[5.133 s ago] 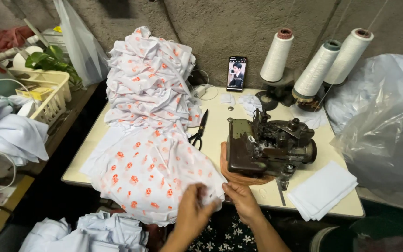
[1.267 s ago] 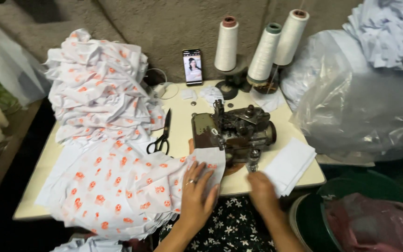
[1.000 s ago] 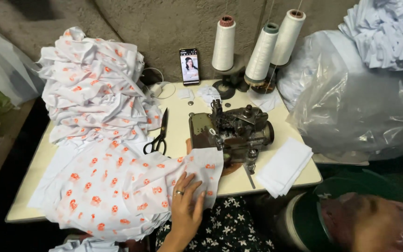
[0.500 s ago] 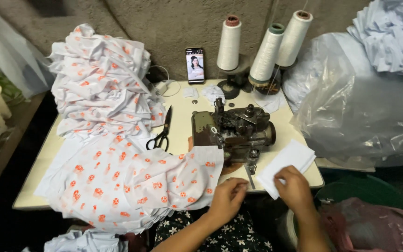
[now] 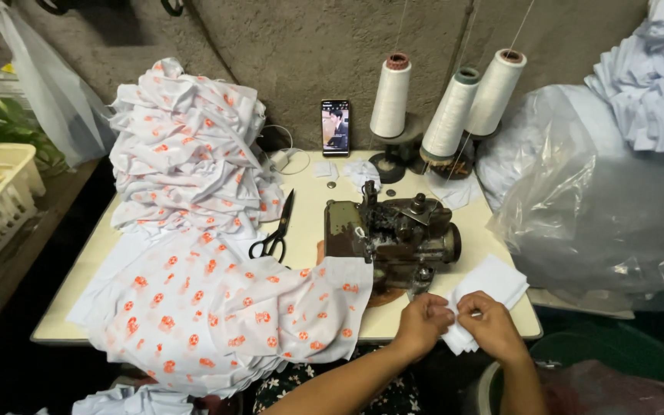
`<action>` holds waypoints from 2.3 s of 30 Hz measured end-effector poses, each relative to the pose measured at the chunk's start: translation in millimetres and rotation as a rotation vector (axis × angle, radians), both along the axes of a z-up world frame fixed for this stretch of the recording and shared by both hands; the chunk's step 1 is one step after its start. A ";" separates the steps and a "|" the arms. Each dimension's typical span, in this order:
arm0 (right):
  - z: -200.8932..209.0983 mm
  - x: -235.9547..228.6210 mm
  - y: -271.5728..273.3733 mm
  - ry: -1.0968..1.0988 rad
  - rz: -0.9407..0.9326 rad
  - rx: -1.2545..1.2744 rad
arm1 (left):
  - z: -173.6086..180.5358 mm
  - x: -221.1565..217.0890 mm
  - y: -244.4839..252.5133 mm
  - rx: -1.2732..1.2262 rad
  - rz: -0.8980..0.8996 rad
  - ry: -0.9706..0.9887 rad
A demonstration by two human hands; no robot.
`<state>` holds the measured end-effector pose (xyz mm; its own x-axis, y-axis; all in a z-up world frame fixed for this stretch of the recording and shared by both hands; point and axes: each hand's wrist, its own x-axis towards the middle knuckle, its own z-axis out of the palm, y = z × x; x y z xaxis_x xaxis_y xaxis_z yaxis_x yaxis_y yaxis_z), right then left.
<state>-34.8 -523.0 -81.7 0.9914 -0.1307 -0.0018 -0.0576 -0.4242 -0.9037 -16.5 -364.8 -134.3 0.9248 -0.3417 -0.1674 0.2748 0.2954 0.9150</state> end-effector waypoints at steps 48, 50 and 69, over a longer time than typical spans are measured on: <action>75.3 -32.6 152.6 -0.054 0.663 0.602 | 172.7 29.4 235.1 0.030 -0.069 0.060; 86.1 -34.6 153.7 0.005 0.720 0.554 | 195.9 13.7 233.1 0.249 -0.116 -0.051; 47.9 -37.4 150.8 0.158 0.682 0.861 | 178.3 19.9 242.1 0.257 -0.608 0.094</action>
